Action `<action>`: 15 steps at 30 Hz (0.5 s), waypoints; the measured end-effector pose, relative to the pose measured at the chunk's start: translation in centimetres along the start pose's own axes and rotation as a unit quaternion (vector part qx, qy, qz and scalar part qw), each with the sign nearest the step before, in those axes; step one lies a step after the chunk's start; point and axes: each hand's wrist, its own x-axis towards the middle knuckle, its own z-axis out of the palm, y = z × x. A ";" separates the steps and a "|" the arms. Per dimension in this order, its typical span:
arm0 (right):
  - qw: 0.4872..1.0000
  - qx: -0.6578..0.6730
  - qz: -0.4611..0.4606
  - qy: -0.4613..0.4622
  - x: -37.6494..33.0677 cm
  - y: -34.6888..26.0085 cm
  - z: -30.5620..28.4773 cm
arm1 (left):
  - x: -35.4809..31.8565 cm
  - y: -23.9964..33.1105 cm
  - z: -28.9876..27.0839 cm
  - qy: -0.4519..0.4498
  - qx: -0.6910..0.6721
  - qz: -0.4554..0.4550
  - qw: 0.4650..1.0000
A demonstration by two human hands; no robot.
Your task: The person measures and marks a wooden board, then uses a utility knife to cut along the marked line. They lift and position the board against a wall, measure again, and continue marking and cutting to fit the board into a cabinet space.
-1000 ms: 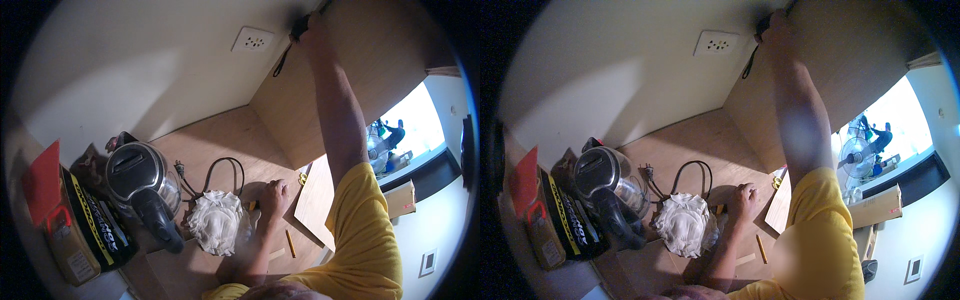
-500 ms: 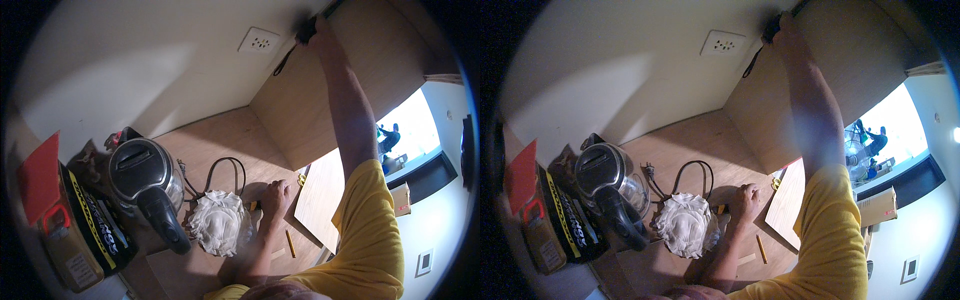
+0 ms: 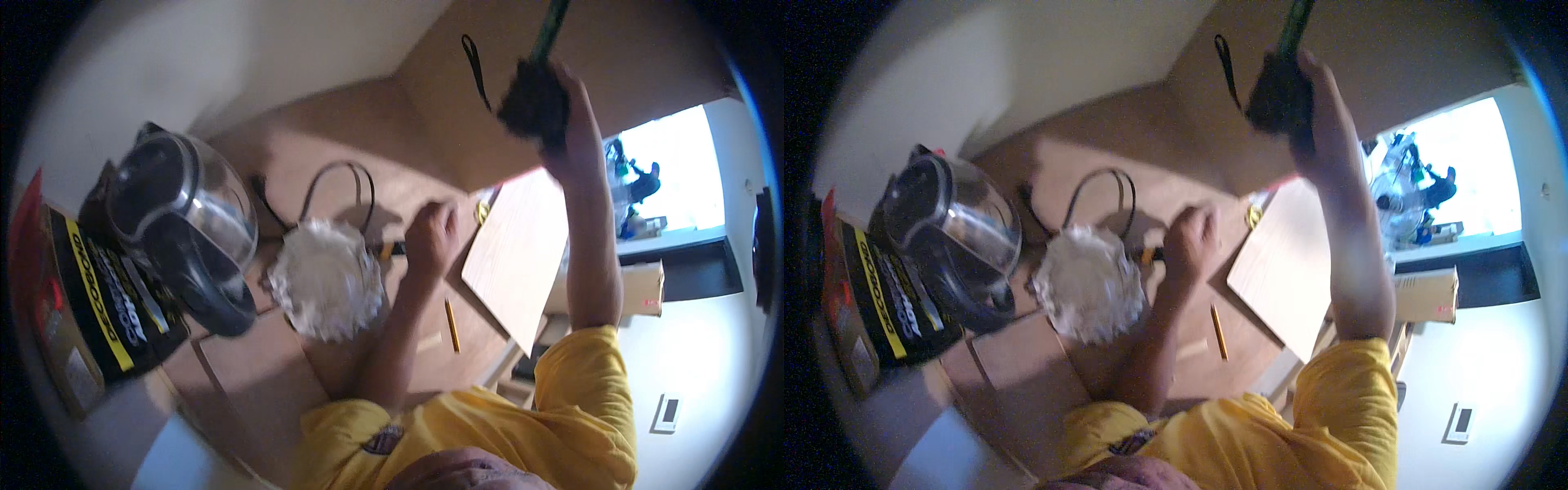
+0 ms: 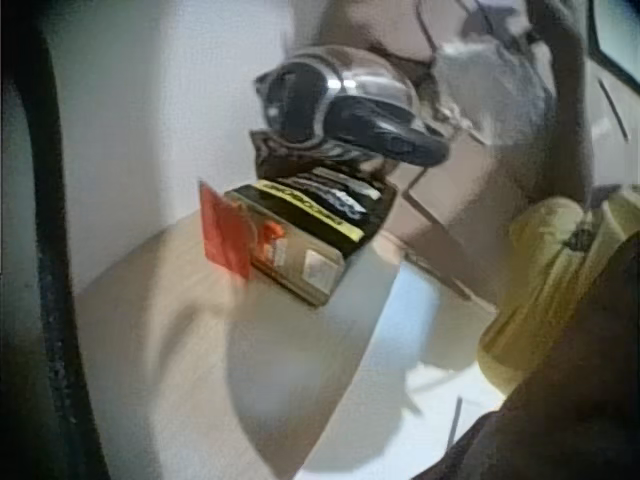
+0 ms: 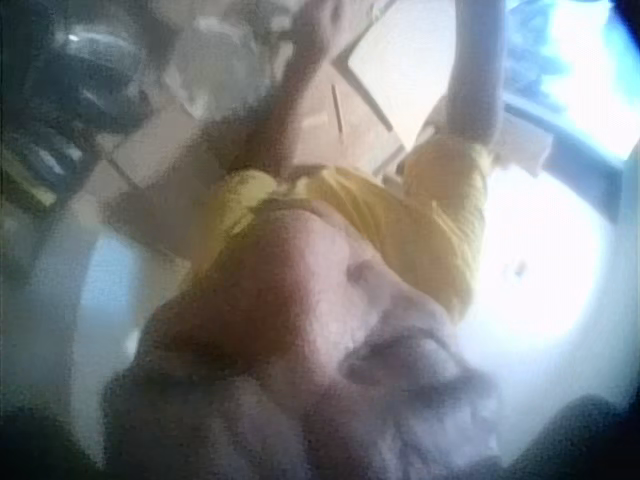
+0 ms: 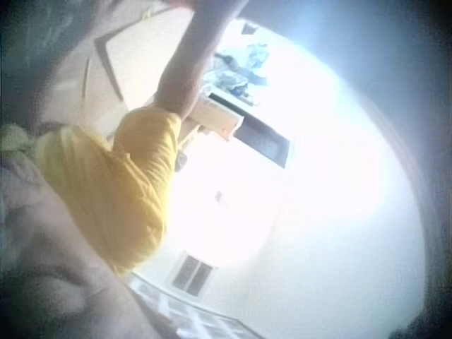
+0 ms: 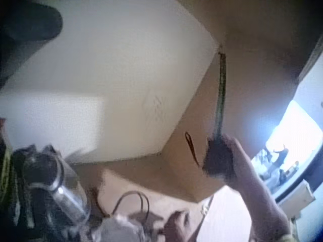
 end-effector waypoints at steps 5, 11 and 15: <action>0.965 -0.242 0.077 0.063 -18.4 8.1 -4.7 | 1.0 1.2 -3.7 0.082 -0.167 -0.071 0.980; 0.954 -0.119 0.233 0.146 -25.2 12.4 -7.7 | -1.4 5.6 -4.1 -0.015 -0.174 -0.168 0.970; 0.976 -0.072 0.203 0.041 -27.6 12.5 -7.6 | -7.7 9.5 -5.4 0.047 -0.154 -0.145 0.976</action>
